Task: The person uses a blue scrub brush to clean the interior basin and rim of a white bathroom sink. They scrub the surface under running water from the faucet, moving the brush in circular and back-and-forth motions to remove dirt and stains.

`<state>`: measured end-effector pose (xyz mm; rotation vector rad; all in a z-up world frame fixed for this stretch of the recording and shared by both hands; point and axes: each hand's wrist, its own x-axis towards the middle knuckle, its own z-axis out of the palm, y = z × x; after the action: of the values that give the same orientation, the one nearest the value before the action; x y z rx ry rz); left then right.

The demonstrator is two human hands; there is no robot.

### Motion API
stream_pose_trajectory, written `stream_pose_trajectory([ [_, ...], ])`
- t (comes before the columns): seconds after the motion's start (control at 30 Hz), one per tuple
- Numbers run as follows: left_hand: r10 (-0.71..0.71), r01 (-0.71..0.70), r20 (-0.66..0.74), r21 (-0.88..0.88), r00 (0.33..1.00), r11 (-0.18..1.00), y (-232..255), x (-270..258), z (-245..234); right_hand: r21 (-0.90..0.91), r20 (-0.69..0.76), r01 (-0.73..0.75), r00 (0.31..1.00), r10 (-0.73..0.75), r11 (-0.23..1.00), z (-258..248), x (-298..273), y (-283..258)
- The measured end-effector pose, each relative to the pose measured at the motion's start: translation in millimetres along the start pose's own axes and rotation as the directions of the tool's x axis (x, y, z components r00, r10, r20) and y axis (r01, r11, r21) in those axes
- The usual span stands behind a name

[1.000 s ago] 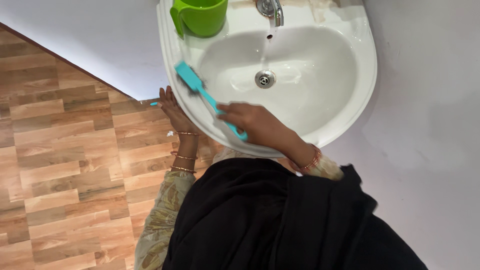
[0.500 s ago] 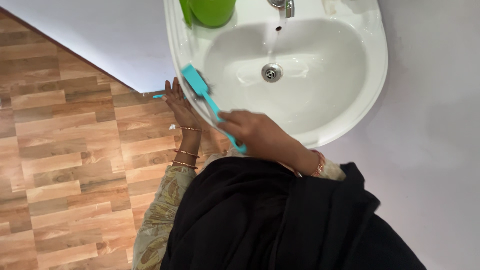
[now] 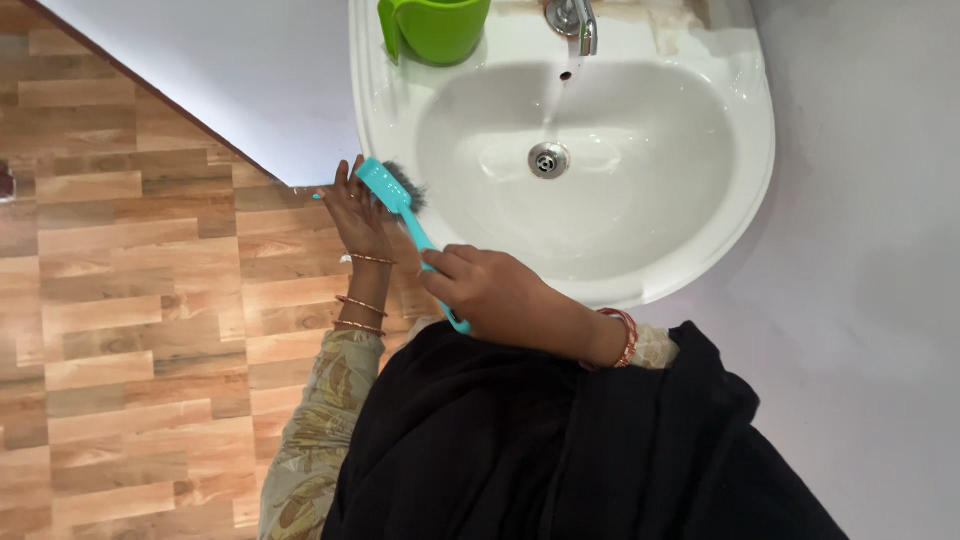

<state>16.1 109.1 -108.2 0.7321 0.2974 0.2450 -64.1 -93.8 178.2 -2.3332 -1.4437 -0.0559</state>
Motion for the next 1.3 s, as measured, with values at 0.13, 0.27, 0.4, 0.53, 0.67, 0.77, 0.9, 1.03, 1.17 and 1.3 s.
stream_pose_trajectory([
  [0.13, -0.014, 0.015, -0.038, 0.034, 0.999, 0.999, 2, 5, -1, 0.014, -0.028, 0.006, 1.000, -0.005, 1.000, 13, 29, 26],
  [0.27, -0.040, 0.041, -0.041, 0.018, 0.998, 0.999, 4, -5, 0, 0.066, 0.037, 0.000, 0.999, -0.002, 0.998, 5, 16, 26],
  [0.4, 0.139, -0.139, -0.015, -0.076, 0.990, 0.987, -30, -23, -4, 0.105, 0.079, 0.072, 0.994, -0.080, 0.992, -18, -29, 11],
  [0.53, 0.171, -0.183, -0.106, -0.111, 0.980, 0.977, -50, -23, -1, 0.112, 0.007, 0.061, 0.998, -0.062, 0.992, -9, -21, 40],
  [0.67, 0.172, -0.192, -0.139, -0.148, 0.975, 0.970, -46, -29, 29, 0.102, -0.067, 0.018, 0.998, -0.011, 0.995, 3, -19, 61],
  [0.77, 0.201, -0.215, -0.141, -0.094, 0.970, 0.972, -47, -44, 44, 0.143, 0.011, -0.006, 1.000, 0.004, 0.990, -15, -58, 56],
  [0.9, 0.247, -0.252, -0.136, -0.022, 0.959, 0.968, -59, -50, 40, 0.179, 0.087, 0.010, 0.996, -0.026, 0.984, -25, -74, 58],
  [1.03, 0.213, -0.202, -0.226, 0.071, 0.951, 0.977, -69, -42, 29, 0.226, 0.042, 0.036, 0.998, -0.046, 0.973, -15, -48, 74],
  [1.17, 0.227, -0.229, -0.198, 0.015, 0.953, 0.973, -83, -47, 21, 0.227, 0.111, 0.086, 0.987, -0.113, 0.970, -32, -80, 63],
  [1.3, 0.202, -0.234, -0.221, -0.131, 0.954, 0.963, -83, -73, 34, 0.196, 0.099, 0.143, 0.981, -0.164, 0.970, -39, -100, 59],
])
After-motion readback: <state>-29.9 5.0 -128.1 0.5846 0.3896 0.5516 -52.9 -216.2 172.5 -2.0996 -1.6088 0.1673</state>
